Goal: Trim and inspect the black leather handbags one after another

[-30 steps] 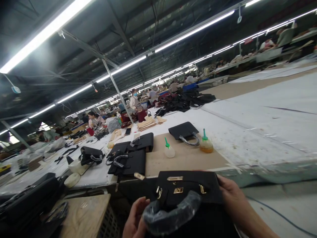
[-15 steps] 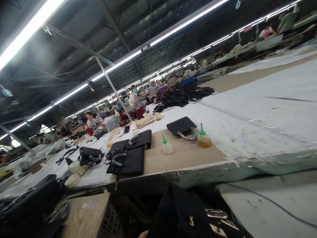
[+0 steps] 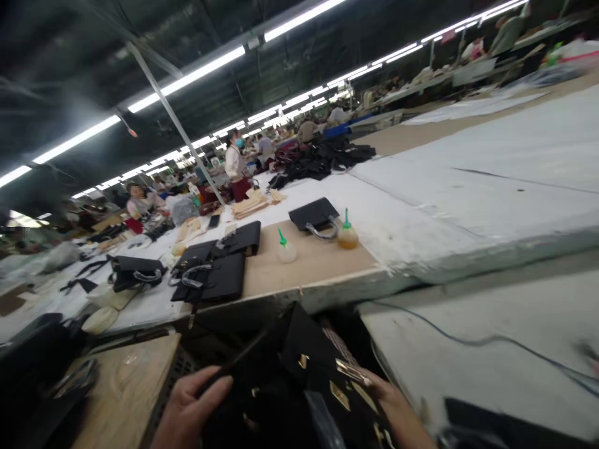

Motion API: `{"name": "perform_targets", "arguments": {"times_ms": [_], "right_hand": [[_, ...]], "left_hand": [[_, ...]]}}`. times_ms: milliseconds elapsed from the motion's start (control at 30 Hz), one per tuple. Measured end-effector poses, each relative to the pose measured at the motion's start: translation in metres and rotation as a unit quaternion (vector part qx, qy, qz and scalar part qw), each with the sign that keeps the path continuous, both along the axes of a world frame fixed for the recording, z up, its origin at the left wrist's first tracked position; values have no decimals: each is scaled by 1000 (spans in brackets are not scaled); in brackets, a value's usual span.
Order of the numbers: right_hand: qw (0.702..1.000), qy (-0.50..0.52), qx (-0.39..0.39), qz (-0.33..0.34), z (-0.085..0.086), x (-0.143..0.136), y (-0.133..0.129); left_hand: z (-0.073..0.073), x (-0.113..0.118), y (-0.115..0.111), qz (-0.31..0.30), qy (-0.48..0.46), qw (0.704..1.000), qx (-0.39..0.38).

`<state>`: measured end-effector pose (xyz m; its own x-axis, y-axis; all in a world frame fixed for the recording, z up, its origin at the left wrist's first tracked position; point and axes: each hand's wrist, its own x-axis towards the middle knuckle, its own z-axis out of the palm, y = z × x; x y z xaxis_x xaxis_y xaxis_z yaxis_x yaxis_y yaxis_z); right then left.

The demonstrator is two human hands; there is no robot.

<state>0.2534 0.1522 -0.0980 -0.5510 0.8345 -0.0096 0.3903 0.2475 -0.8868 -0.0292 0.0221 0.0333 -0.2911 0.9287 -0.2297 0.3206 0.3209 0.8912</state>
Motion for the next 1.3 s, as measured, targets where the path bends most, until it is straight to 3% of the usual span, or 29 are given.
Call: {"name": "perform_targets", "arguments": {"times_ms": [67,133,233,333,400,467,567,700,900,1100,1300], "right_hand": [[996,-13,-66,53,-9,36,-13],[988,-27,-111,106,-11,60,-9],[998,-23,-56,20,3,63,17],[993,109,32,24,38,32,42],[978,163,75,103,61,0,50],[961,156,96,209,74,-32,56],[931,103,77,343,70,-74,64],[905,74,4,418,53,-103,75],[902,-20,-35,430,59,-100,75],[914,-124,39,385,75,-82,60],[892,-183,78,406,88,-75,58]], "left_hand": [[2,1,5,-1,9,1000,4],[-10,5,10,-49,1,998,-33],[-38,13,6,-61,-19,995,-81],[-55,13,-3,-39,-2,995,-96],[-58,10,-8,-48,16,994,-96],[-56,7,-10,-56,21,994,-96],[-51,7,-13,-52,14,994,-97],[-50,5,-22,-19,0,995,-102],[-63,-3,-32,42,-14,995,-94],[-71,-5,-28,70,-30,993,-91],[-74,-7,-26,87,-35,992,-84]]}}
